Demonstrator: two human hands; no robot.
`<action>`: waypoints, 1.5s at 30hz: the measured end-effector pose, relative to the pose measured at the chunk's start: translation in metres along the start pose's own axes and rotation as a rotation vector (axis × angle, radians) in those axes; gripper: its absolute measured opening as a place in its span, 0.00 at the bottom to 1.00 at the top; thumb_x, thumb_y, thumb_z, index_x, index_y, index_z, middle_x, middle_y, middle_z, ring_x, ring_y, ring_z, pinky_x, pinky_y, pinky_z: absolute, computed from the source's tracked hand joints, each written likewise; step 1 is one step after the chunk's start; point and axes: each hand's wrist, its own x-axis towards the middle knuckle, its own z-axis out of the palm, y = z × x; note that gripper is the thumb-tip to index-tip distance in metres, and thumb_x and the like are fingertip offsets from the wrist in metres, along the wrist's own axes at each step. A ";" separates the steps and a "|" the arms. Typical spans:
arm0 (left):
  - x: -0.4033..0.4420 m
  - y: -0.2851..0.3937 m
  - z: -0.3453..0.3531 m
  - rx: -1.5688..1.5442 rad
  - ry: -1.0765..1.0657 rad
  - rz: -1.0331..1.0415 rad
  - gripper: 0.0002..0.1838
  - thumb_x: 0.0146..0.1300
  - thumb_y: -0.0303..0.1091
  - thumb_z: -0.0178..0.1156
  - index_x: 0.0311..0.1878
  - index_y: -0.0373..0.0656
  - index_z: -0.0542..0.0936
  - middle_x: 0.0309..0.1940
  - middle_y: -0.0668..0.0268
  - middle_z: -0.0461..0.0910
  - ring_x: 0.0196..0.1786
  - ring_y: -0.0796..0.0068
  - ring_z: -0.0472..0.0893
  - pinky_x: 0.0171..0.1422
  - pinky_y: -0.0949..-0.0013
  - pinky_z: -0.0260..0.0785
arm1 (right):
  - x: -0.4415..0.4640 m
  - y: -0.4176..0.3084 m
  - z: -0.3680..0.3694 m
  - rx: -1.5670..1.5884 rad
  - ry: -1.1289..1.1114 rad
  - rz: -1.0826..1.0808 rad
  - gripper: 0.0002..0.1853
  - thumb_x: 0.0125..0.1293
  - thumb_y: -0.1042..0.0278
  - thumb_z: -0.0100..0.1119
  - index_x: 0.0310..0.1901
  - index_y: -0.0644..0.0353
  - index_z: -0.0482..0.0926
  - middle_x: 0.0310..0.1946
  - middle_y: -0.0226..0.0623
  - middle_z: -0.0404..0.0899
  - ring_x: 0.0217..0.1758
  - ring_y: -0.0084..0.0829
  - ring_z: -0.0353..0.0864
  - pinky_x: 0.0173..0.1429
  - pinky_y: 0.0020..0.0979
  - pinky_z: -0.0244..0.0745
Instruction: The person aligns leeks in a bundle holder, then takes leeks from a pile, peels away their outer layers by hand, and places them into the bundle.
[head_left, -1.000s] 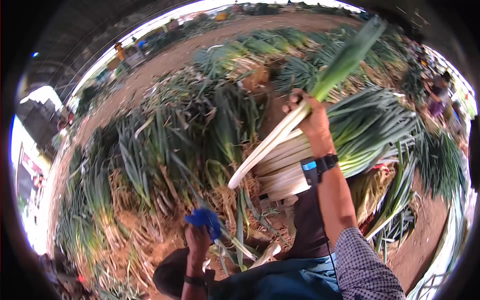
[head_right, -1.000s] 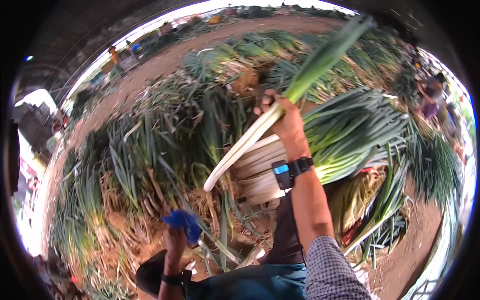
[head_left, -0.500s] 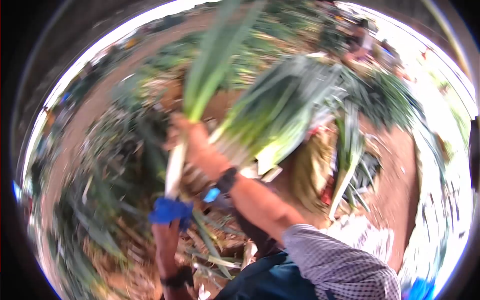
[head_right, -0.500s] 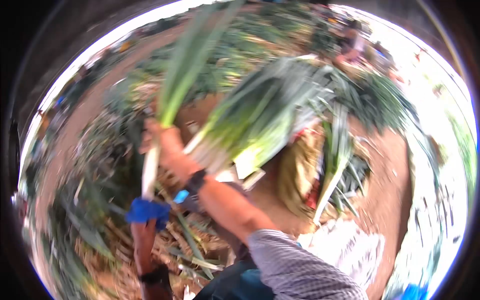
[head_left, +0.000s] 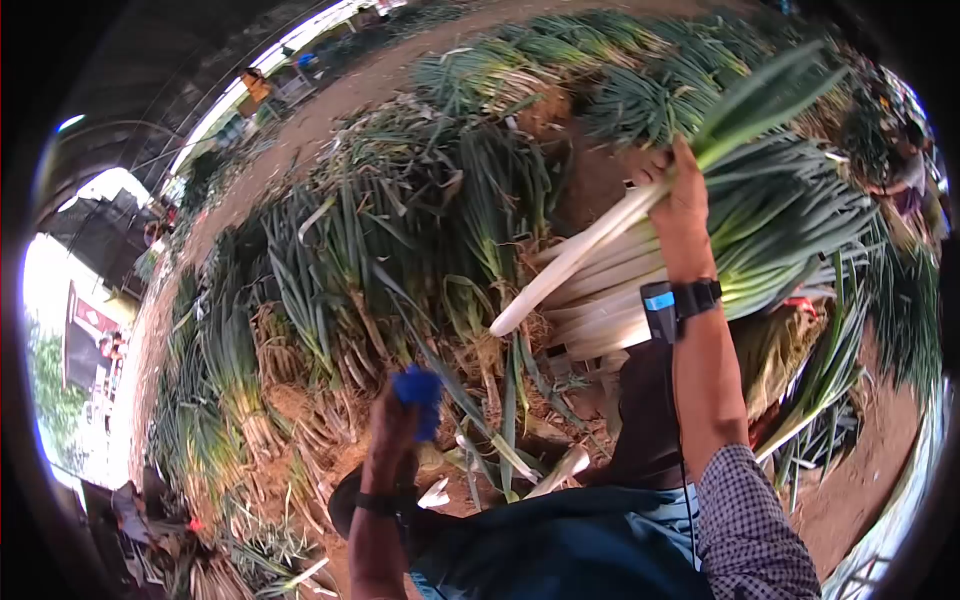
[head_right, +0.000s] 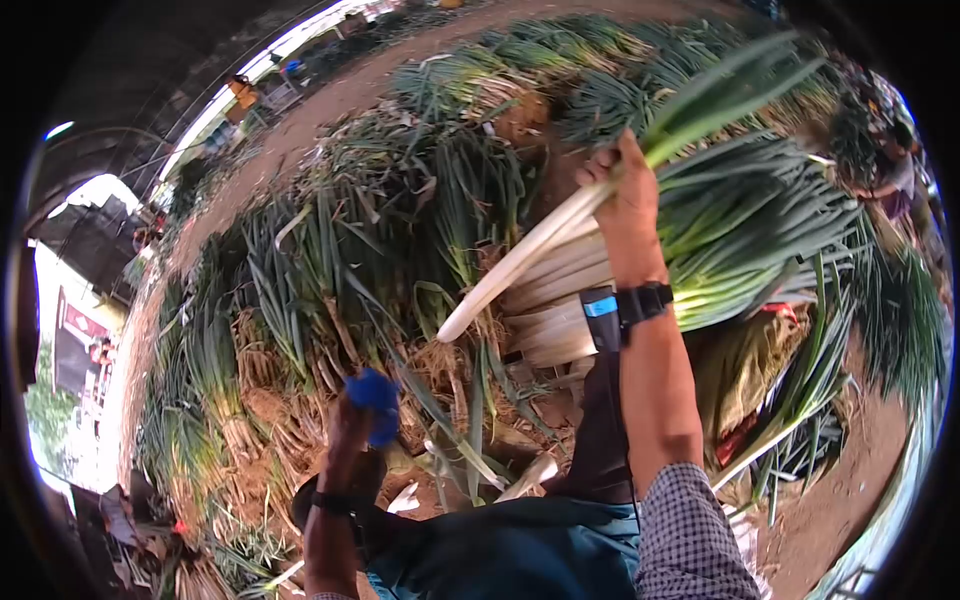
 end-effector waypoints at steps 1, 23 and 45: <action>0.007 -0.015 -0.013 0.054 0.048 -0.151 0.14 0.66 0.35 0.58 0.53 0.41 0.78 0.36 0.53 0.84 0.40 0.51 0.86 0.44 0.54 0.77 | 0.005 -0.002 -0.014 0.026 -0.059 0.045 0.14 0.74 0.56 0.58 0.32 0.51 0.69 0.22 0.24 0.64 0.24 0.23 0.62 0.32 0.31 0.62; 0.107 0.167 0.104 -0.330 -0.150 0.515 0.16 0.67 0.32 0.65 0.53 0.34 0.78 0.45 0.51 0.80 0.46 0.48 0.81 0.49 0.58 0.73 | 0.049 -0.157 -0.081 -0.590 0.135 -0.133 0.11 0.70 0.66 0.63 0.48 0.63 0.78 0.41 0.40 0.82 0.45 0.41 0.83 0.57 0.49 0.79; 0.140 0.143 0.206 0.336 -0.459 0.526 0.08 0.68 0.32 0.54 0.41 0.37 0.79 0.44 0.55 0.82 0.59 0.54 0.75 0.77 0.43 0.52 | 0.006 -0.087 -0.170 -2.331 -1.050 -0.032 0.28 0.54 0.61 0.72 0.56 0.62 0.79 0.55 0.46 0.78 0.63 0.46 0.71 0.72 0.44 0.63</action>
